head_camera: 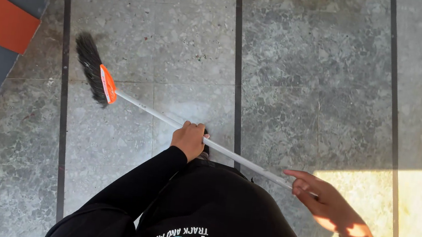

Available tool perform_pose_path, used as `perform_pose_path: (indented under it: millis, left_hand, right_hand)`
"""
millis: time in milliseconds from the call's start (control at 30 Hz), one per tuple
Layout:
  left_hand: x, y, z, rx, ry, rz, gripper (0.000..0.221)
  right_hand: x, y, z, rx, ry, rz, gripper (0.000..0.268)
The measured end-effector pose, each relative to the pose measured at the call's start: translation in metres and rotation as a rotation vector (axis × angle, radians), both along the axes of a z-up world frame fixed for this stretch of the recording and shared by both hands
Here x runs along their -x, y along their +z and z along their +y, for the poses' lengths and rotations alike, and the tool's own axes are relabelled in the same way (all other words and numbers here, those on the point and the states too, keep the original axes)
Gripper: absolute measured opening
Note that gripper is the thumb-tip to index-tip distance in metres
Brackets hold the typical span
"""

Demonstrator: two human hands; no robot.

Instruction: Sweeping a tiled floor area around pillars using a broom.

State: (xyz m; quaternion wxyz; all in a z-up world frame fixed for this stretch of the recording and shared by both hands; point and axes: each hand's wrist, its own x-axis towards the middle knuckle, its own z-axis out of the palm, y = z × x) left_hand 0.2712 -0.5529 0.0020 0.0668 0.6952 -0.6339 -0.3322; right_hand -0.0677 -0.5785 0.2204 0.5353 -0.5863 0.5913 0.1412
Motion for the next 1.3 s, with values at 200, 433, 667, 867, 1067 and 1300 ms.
perform_pose_path:
  millis: [200,433,667,867,1067,1300]
  left_hand:
    - [-0.016,0.006,-0.07,0.089,-0.051,-0.085,0.027]
    - [-0.021,0.028,-0.159,0.357,-0.127,0.128,0.043]
    - [-0.084,0.007,-0.199,-0.033,0.359,0.164,0.041]
    - [-0.068,0.003,-0.204,-0.057,1.127,0.2,0.035]
    - [0.0,-0.008,-0.229,-0.334,1.192,0.313,0.036]
    - [0.062,0.009,-0.236,-0.329,1.386,0.427,0.034]
  right_hand:
    - [-0.032,-0.144,-0.081,0.218,0.686,-0.029,0.056]
    - [-0.081,-0.195,-0.216,-0.234,0.382,-0.467,0.057]
    - [-0.152,-0.237,-0.406,-0.639,-0.14,-0.299,0.029]
    - [-0.135,-0.3,-0.588,-0.156,0.043,-0.003,0.025]
    - [-0.153,-0.354,-0.733,0.135,0.166,0.011,0.019]
    - [-0.154,-0.438,-0.752,0.041,0.152,0.16,0.016]
